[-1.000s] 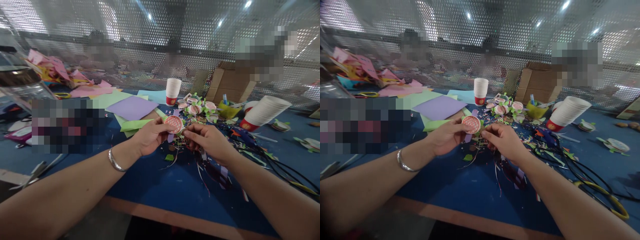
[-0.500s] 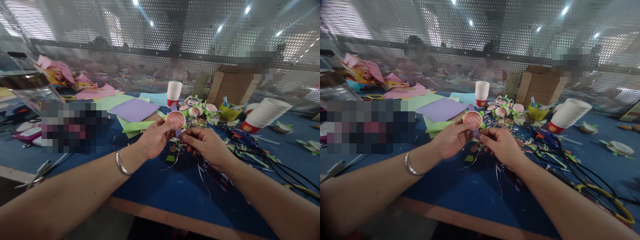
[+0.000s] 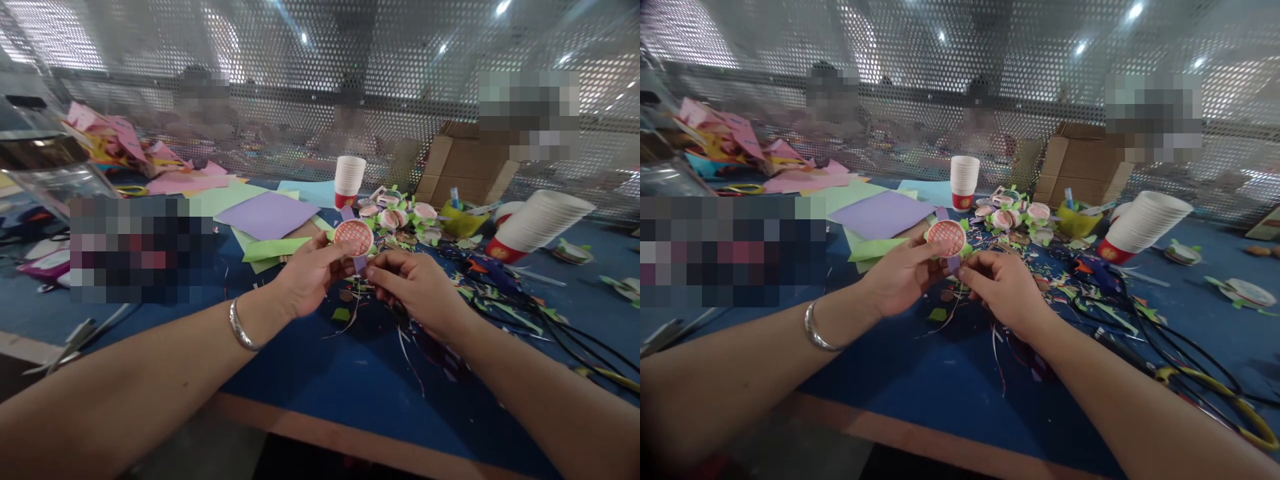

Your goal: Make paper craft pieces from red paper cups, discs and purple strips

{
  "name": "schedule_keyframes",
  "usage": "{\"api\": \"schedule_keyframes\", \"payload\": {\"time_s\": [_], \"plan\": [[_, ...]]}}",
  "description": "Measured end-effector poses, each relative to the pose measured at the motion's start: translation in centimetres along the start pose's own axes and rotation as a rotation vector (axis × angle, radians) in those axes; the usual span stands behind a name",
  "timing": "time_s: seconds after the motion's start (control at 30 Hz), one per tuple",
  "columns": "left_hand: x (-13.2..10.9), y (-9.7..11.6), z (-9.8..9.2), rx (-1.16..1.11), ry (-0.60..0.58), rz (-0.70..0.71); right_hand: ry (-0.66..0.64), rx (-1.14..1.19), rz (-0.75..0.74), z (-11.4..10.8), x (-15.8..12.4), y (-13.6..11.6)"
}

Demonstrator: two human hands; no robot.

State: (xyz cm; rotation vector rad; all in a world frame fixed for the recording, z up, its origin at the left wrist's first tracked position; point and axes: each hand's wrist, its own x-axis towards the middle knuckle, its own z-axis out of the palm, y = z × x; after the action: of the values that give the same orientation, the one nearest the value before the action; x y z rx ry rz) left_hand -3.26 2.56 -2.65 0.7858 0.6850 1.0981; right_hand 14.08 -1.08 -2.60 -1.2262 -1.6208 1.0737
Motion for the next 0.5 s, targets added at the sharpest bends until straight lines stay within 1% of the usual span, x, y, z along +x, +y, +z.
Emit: {"api": "schedule_keyframes", "payload": {"time_s": [0.1,0.27,0.4,0.5], "plan": [[-0.04,-0.09,0.09,0.022,-0.005,-0.008,0.005,0.001,0.012,0.00,0.06,0.02],[-0.09,0.05,0.15,0.006,-0.025,0.093,0.001,-0.023,-0.012,-0.05,0.05,0.02],[-0.09,-0.12,0.15,0.031,-0.014,0.032,-0.002,-0.025,-0.001,0.04,-0.03,0.03],[0.01,-0.10,0.14,0.053,-0.016,0.058,0.000,-0.013,0.004,0.04,0.01,-0.05]]}}
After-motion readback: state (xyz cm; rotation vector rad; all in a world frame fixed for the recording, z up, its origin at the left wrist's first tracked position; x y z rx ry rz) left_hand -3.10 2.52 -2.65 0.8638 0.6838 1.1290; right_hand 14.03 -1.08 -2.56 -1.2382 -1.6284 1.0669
